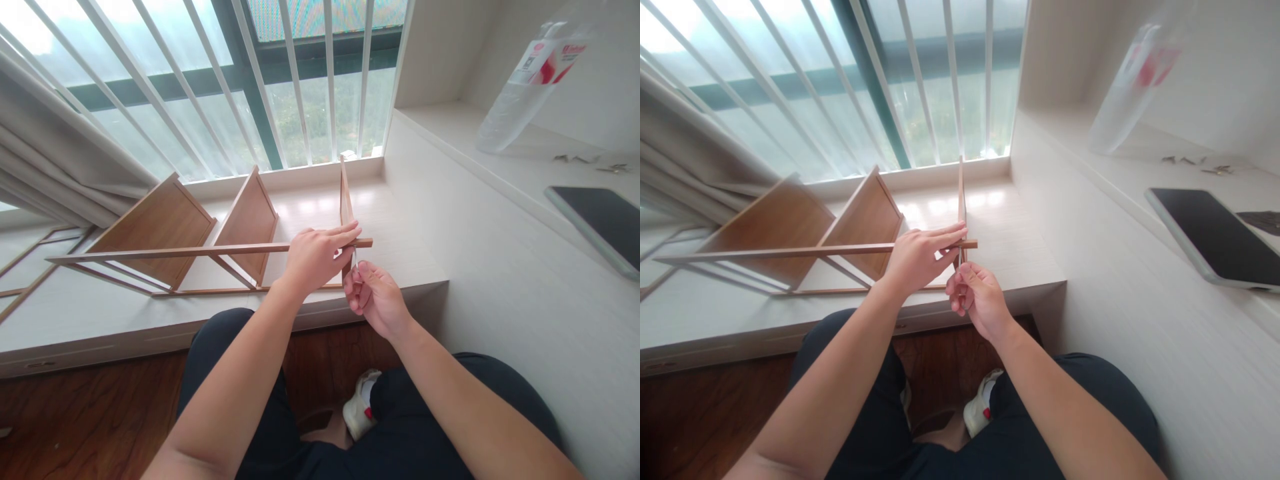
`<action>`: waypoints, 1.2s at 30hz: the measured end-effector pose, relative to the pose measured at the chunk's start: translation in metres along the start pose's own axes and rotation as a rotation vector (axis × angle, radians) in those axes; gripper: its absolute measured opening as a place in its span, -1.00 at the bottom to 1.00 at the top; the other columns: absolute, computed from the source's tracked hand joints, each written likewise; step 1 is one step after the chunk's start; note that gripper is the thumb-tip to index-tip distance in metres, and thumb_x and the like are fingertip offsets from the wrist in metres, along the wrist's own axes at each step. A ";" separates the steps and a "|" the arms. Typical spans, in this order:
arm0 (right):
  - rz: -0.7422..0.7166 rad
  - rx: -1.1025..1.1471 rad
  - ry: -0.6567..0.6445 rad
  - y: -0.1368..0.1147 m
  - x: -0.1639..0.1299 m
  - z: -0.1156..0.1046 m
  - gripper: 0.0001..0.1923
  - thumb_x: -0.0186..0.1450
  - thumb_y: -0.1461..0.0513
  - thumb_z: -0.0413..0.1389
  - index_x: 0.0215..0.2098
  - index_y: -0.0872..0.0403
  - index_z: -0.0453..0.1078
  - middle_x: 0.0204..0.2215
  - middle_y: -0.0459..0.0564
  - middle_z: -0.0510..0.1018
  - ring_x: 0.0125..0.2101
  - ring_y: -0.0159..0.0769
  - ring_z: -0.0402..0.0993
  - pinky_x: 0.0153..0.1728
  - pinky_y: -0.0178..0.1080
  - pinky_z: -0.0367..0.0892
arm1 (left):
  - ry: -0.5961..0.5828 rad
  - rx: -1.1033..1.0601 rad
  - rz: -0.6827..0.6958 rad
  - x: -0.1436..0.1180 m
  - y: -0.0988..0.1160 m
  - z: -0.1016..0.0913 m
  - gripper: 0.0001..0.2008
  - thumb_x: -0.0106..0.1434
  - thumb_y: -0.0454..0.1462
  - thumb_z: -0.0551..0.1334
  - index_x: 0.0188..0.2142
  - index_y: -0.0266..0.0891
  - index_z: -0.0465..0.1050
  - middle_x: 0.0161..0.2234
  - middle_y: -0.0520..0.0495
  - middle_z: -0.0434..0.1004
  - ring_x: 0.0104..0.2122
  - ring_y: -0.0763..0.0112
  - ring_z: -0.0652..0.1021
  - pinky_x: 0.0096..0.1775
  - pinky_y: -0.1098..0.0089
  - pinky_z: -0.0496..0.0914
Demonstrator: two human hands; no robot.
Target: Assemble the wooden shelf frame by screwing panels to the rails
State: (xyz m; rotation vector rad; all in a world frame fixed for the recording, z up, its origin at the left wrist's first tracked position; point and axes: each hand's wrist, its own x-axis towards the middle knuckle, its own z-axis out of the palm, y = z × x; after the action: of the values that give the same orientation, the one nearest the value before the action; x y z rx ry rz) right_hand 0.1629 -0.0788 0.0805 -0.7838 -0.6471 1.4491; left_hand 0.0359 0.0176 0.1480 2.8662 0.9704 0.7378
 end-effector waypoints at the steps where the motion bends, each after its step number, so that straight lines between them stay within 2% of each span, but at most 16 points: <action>1: 0.013 0.018 -0.016 0.000 0.000 0.000 -0.51 0.24 -0.15 0.29 -0.41 0.04 0.27 -0.54 -0.15 0.50 -0.69 -0.45 0.32 -0.73 -0.41 0.11 | -0.002 0.000 -0.001 0.000 0.000 0.000 -0.61 0.41 -0.30 0.23 0.16 0.10 0.56 0.20 0.14 0.49 -0.02 0.18 0.67 0.00 0.19 0.52; 14: -0.133 -0.134 -0.052 0.006 -0.002 -0.001 -0.53 0.33 -0.14 0.23 -0.39 0.04 0.28 -0.52 -0.13 0.54 -0.66 -0.44 0.38 -0.69 -0.40 0.16 | -0.001 -0.007 -0.004 0.001 0.001 0.001 -0.59 0.39 -0.32 0.24 0.16 0.11 0.56 0.19 0.16 0.51 -0.03 0.17 0.67 -0.01 0.15 0.54; 21: -0.281 -0.370 0.039 0.002 -0.003 -0.006 -0.56 0.41 -0.12 0.15 -0.39 0.04 0.31 -0.50 -0.09 0.54 -0.62 -0.43 0.36 -0.64 -0.37 0.19 | 0.007 0.006 0.004 0.000 0.000 0.002 -0.63 0.42 -0.30 0.23 0.15 0.10 0.57 0.20 0.17 0.49 -0.07 0.19 0.69 -0.03 0.18 0.53; 28: -0.341 -0.543 0.084 0.000 -0.004 -0.012 -0.55 0.46 -0.09 0.09 -0.41 0.05 0.36 -0.55 -0.10 0.50 -0.59 -0.42 0.34 -0.57 -0.34 0.21 | 0.018 0.008 0.012 0.000 -0.001 0.003 -0.63 0.41 -0.30 0.24 0.14 0.07 0.58 0.19 0.14 0.51 -0.10 0.19 0.69 -0.04 0.20 0.53; 36: -0.386 -0.605 0.126 -0.003 -0.006 -0.013 -0.56 0.46 -0.08 0.10 -0.41 0.04 0.40 -0.54 -0.10 0.51 -0.58 -0.39 0.35 -0.52 -0.30 0.25 | 0.022 -0.006 0.016 0.001 0.000 0.003 -0.63 0.40 -0.31 0.24 0.14 0.06 0.58 0.19 0.15 0.51 -0.12 0.21 0.70 -0.06 0.20 0.52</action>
State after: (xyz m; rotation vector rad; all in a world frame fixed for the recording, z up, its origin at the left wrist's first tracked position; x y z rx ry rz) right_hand 0.1746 -0.0852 0.0757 -1.1305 -1.0952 0.8425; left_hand 0.0375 0.0187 0.1456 2.8698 0.9471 0.7744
